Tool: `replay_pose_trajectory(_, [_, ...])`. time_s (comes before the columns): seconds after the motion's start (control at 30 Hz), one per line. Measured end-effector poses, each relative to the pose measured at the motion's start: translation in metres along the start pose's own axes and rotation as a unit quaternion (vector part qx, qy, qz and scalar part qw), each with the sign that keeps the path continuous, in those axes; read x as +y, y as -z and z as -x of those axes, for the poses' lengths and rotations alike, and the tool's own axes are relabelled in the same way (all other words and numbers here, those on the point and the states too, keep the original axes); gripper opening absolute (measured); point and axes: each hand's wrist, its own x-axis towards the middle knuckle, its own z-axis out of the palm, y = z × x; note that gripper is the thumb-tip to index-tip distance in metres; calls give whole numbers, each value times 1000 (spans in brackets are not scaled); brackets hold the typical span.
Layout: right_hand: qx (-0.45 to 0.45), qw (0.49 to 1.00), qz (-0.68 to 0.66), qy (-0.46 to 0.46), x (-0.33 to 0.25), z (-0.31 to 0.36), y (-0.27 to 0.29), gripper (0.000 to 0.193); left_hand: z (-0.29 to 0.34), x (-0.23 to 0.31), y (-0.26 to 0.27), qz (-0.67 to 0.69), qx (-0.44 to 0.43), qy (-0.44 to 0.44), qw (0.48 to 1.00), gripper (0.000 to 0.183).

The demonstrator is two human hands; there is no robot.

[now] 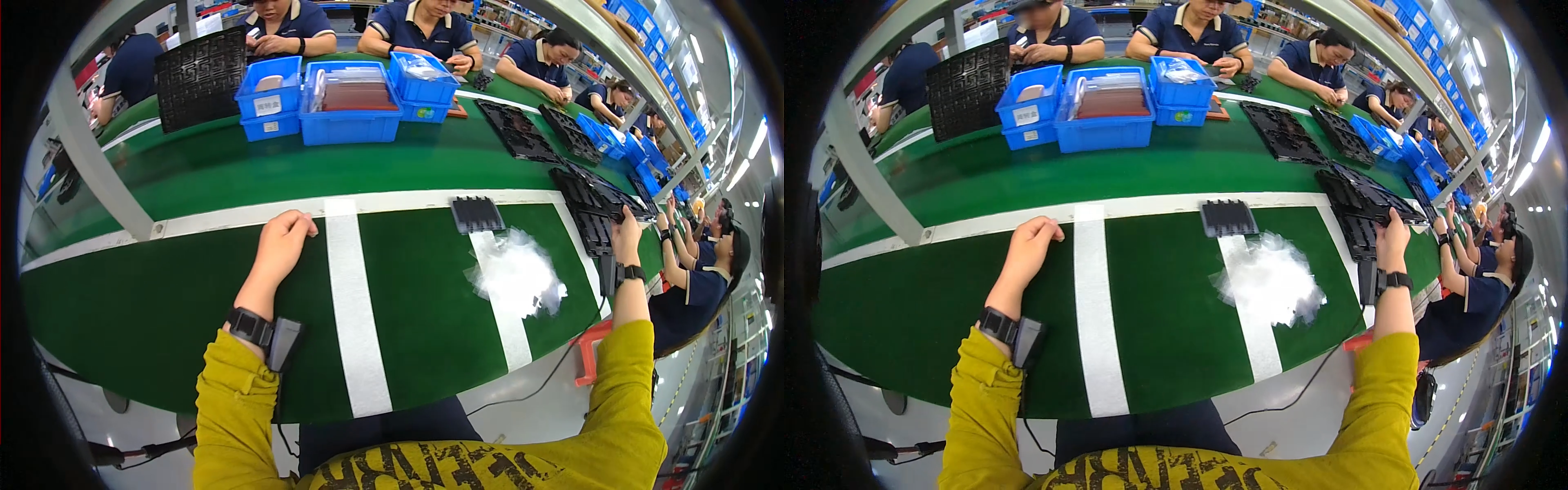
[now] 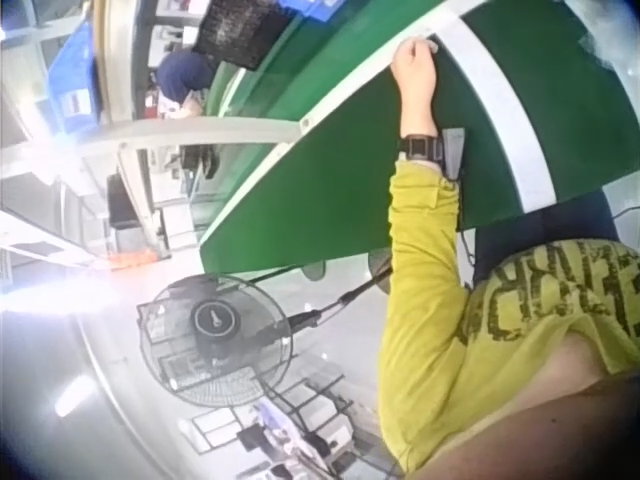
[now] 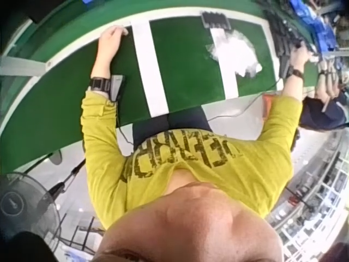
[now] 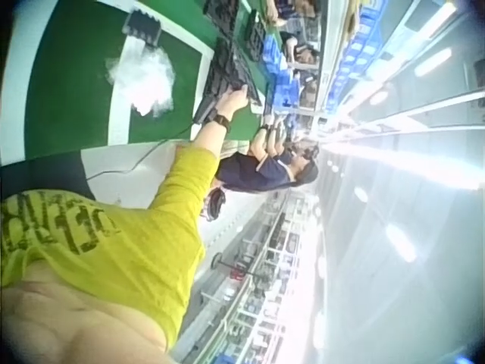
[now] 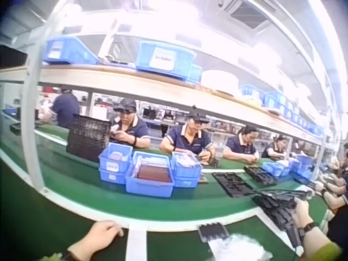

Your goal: Applying small adhesive labels or protective strips onto black plastic electronic component housings on a factory assembly line.

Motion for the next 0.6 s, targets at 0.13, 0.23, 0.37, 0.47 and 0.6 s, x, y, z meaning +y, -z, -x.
replay_pose_trajectory(0.13, [2, 987, -147, -62, -60, 87, -44, 11, 1, -6, 1, -5, 6, 14, 1000, 24])
replay_pose_trajectory(0.23, [-93, 962, -244, -80, -81, 140, -58, 10, 0, -2, 1, -17, 10, 11, 1000, 24])
replay_pose_trajectory(0.37, [-150, 946, -263, -114, -107, 230, -110, 19, 1, -8, 2, 7, 23, 21, 1000, 25])
replay_pose_trajectory(0.47, [-194, 927, -294, -127, -103, 281, -148, 22, 4, -7, 5, 65, 51, 23, 996, 26])
replay_pose_trajectory(0.6, [-211, 909, -332, -140, -98, 343, -191, 22, 10, 7, 16, 164, 64, 67, 982, 24])
